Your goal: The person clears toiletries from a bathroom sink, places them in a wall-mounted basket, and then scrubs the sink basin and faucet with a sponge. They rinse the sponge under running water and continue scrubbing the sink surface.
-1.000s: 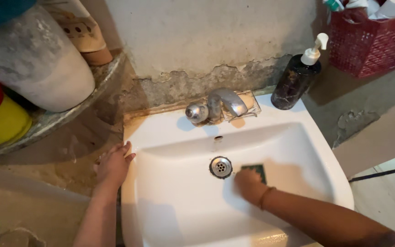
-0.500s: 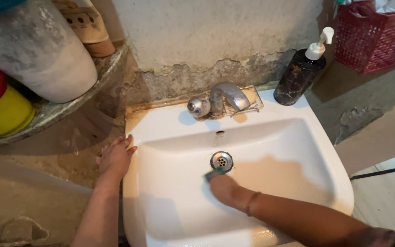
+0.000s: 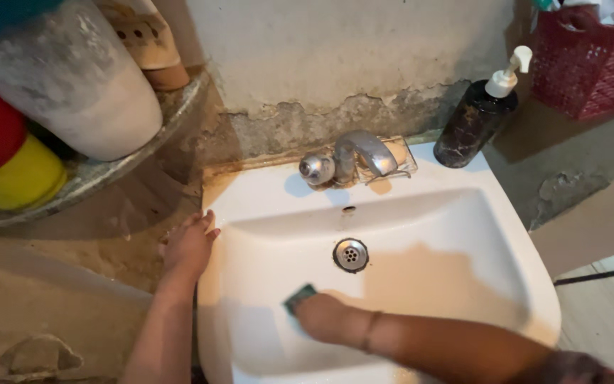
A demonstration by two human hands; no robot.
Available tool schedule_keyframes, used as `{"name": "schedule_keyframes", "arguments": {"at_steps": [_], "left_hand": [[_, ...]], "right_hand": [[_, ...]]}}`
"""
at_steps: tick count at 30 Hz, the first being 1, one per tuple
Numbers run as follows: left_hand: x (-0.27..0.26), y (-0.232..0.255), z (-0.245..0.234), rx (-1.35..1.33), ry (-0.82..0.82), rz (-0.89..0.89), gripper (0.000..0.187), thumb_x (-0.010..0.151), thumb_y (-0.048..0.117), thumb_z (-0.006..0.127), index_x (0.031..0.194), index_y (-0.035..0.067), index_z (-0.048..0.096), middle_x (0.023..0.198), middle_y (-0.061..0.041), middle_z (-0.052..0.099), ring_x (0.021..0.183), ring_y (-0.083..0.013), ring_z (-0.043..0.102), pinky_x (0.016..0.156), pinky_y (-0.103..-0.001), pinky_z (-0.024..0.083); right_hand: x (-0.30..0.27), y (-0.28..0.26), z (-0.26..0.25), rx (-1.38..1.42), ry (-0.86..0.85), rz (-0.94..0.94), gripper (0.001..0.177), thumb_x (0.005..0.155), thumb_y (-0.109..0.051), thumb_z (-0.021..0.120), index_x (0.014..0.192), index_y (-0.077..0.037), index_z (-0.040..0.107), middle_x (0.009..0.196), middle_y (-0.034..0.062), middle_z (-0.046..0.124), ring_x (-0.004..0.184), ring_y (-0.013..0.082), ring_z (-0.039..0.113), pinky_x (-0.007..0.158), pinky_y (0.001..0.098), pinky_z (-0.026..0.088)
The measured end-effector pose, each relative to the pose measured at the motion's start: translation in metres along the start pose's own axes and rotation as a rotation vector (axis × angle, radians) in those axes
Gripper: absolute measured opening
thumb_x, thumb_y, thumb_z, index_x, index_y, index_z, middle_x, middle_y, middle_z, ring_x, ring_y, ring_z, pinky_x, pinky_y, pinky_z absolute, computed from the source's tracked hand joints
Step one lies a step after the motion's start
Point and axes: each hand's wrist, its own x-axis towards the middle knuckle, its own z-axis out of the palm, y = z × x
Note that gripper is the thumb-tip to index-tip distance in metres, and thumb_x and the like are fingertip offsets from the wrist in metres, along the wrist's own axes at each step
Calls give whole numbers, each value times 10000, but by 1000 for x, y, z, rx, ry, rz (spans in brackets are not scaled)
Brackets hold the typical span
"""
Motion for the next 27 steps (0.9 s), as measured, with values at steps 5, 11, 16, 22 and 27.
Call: {"name": "schedule_keyframes", "arguments": {"at_steps": [5, 11, 16, 22, 27], "left_hand": [[0, 1, 2, -28, 3, -6, 498, 943, 425, 632, 1431, 386, 546, 1571, 96, 440, 1425, -265, 423, 1115, -681, 303], [1, 0, 3, -13, 53, 35, 487, 963, 407, 620, 1443, 349, 558, 1558, 65, 471, 1399, -276, 457, 1126, -678, 307], [-3, -1, 3, -48, 27, 16, 487, 940, 407, 633, 1418, 343, 566, 1553, 67, 465, 1403, -269, 449, 1105, -684, 313], [1, -2, 5, -7, 26, 49, 505, 944, 434, 638, 1437, 359, 554, 1549, 54, 470, 1396, -322, 439, 1110, -676, 311], [1, -8, 4, -4, 48, 43, 491, 945, 454, 627, 1426, 373, 571, 1545, 67, 489, 1409, -295, 464, 1148, -659, 299]], "right_hand": [[69, 38, -43, 163, 131, 340, 424, 971, -47, 393, 1340, 119, 517, 1231, 310, 644, 939, 387, 720, 778, 489, 589], [52, 15, -65, 215, -82, 345, 328, 983, -53, 472, 1260, 80, 585, 1146, 263, 719, 918, 367, 722, 765, 471, 587], [83, -39, -64, 382, 244, 106, 450, 971, -19, 401, 1383, 158, 438, 1337, 396, 527, 779, 473, 687, 707, 526, 577], [69, 70, -27, 165, 337, 285, 364, 942, -77, 418, 1252, 46, 564, 1175, 267, 681, 1015, 401, 693, 855, 479, 552], [-61, 148, -16, -141, 462, 362, 297, 944, -71, 512, 1185, 53, 634, 1003, 232, 718, 905, 353, 712, 805, 435, 576]]}}
